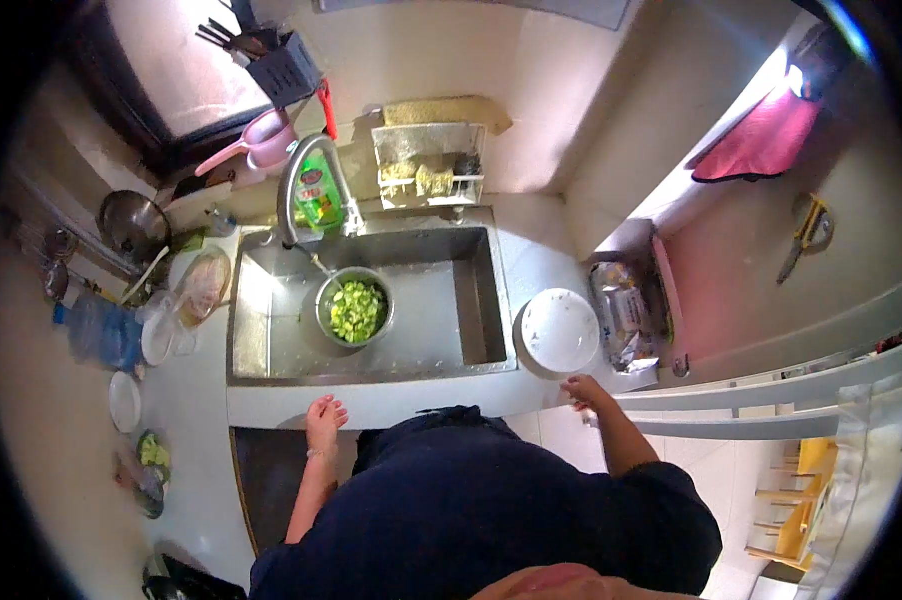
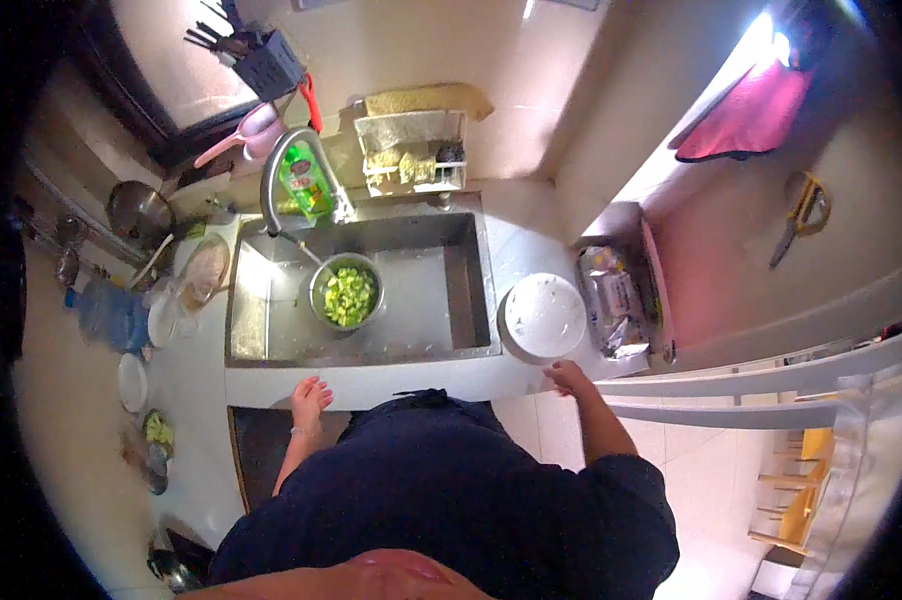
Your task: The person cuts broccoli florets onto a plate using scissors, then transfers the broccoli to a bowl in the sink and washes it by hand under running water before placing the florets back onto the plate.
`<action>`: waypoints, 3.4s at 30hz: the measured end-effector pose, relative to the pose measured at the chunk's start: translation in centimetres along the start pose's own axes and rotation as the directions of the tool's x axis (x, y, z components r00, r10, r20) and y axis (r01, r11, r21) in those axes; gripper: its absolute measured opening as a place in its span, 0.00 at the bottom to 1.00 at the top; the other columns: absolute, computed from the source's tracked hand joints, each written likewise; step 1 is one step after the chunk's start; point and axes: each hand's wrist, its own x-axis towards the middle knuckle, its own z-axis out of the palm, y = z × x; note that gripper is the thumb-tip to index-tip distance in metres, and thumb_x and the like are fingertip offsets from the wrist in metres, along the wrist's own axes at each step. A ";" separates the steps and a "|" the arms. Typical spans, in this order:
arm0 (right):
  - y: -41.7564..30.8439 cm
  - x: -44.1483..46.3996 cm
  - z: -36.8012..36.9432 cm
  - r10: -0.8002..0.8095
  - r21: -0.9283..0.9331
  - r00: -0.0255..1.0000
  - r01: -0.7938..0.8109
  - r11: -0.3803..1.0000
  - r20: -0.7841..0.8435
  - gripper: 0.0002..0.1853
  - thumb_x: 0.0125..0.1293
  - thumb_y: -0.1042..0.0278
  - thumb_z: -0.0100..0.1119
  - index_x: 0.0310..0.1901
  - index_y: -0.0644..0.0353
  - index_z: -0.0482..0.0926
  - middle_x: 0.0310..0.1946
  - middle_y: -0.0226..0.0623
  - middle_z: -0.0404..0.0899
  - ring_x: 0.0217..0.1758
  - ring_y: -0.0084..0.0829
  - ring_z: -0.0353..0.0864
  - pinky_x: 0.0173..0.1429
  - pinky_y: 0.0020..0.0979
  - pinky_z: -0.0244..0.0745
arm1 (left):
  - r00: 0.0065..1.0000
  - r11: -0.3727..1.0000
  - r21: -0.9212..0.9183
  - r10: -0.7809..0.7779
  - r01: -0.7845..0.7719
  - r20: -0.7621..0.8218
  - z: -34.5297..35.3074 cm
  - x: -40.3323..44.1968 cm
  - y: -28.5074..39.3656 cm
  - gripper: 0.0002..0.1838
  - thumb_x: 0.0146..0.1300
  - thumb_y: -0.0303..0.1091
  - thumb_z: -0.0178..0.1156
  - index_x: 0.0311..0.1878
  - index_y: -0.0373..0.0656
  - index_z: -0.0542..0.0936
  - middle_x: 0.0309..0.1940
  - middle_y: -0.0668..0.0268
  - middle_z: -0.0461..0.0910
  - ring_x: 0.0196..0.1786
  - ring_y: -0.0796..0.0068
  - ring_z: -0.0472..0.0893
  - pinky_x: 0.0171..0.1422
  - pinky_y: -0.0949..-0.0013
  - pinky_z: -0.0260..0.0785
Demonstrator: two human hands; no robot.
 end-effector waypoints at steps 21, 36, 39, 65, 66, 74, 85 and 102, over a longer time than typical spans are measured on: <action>-29.1 -16.4 -41.2 -0.745 -0.832 -0.393 0.115 0.543 -0.540 0.26 0.51 0.79 0.54 0.56 0.63 0.68 0.52 0.46 0.69 0.55 0.44 0.69 0.59 0.38 0.65 | 0.983 0.988 0.038 0.151 -0.148 -0.101 0.5 3.0 2.6 0.11 0.63 0.26 0.47 0.49 0.40 0.70 0.38 0.62 0.75 0.32 0.74 0.77 0.32 0.73 0.74; -38.9 -18.4 -43.3 -0.786 -0.857 -0.499 -0.150 0.493 -0.365 0.24 0.49 0.79 0.47 0.52 0.58 0.73 0.44 0.43 0.78 0.32 0.33 0.75 0.38 0.32 0.68 | 0.963 0.994 -0.069 0.065 -0.086 -0.263 -2.3 3.7 1.0 0.12 0.63 0.27 0.47 0.49 0.40 0.69 0.40 0.62 0.74 0.34 0.72 0.77 0.34 0.73 0.73; -39.3 -18.5 -43.3 -0.787 -0.765 -0.448 -0.287 0.576 -0.425 0.21 0.51 0.74 0.52 0.50 0.55 0.76 0.45 0.42 0.77 0.47 0.40 0.75 0.55 0.38 0.66 | 0.966 0.992 -0.072 0.079 -0.099 -0.245 -1.9 3.9 2.0 0.12 0.63 0.28 0.47 0.50 0.41 0.69 0.40 0.61 0.74 0.34 0.72 0.77 0.34 0.72 0.73; -36.8 -16.6 -51.6 -0.831 -0.886 -0.417 -0.113 0.450 -0.369 0.21 0.51 0.78 0.43 0.48 0.58 0.77 0.45 0.46 0.77 0.48 0.41 0.76 0.55 0.32 0.70 | 0.979 0.991 -0.110 0.058 -0.081 -0.193 -3.1 4.1 1.1 0.11 0.63 0.29 0.49 0.49 0.41 0.70 0.38 0.63 0.75 0.32 0.74 0.77 0.32 0.73 0.73; -36.7 -16.8 -51.8 -0.836 -0.885 -0.399 -0.112 0.452 -0.376 0.21 0.51 0.78 0.44 0.49 0.58 0.77 0.45 0.46 0.77 0.48 0.41 0.76 0.54 0.33 0.70 | 0.979 0.992 -0.098 0.061 -0.081 -0.195 -3.1 4.1 1.1 0.11 0.63 0.29 0.49 0.49 0.40 0.70 0.38 0.63 0.75 0.32 0.74 0.77 0.32 0.73 0.73; -35.6 -14.6 -50.3 -0.679 -0.947 -0.661 0.188 0.260 -0.318 0.18 0.57 0.73 0.46 0.49 0.50 0.77 0.47 0.39 0.77 0.44 0.29 0.77 0.44 0.26 0.71 | 0.968 0.991 -0.075 0.089 -0.109 -0.234 -4.0 2.4 1.9 0.13 0.62 0.28 0.48 0.50 0.39 0.69 0.40 0.60 0.74 0.35 0.72 0.77 0.37 0.72 0.73; -21.2 -5.6 -33.1 -0.410 -0.310 0.064 0.550 0.775 -0.910 0.22 0.59 0.73 0.50 0.58 0.58 0.69 0.51 0.41 0.73 0.44 0.25 0.74 0.44 0.24 0.71 | 0.964 0.994 -0.096 0.033 -0.060 -0.263 -5.4 1.6 1.3 0.15 0.61 0.28 0.50 0.51 0.36 0.69 0.40 0.58 0.75 0.36 0.69 0.78 0.37 0.71 0.73; -33.8 -16.1 -44.7 -0.711 -0.805 -0.395 0.154 0.573 -0.582 0.26 0.63 0.56 0.44 0.60 0.61 0.63 0.59 0.47 0.63 0.63 0.40 0.62 0.63 0.34 0.56 | 0.982 0.976 -0.165 0.116 -0.140 -0.149 -6.2 8.0 0.2 0.11 0.62 0.28 0.51 0.47 0.42 0.70 0.35 0.64 0.75 0.31 0.70 0.78 0.31 0.69 0.73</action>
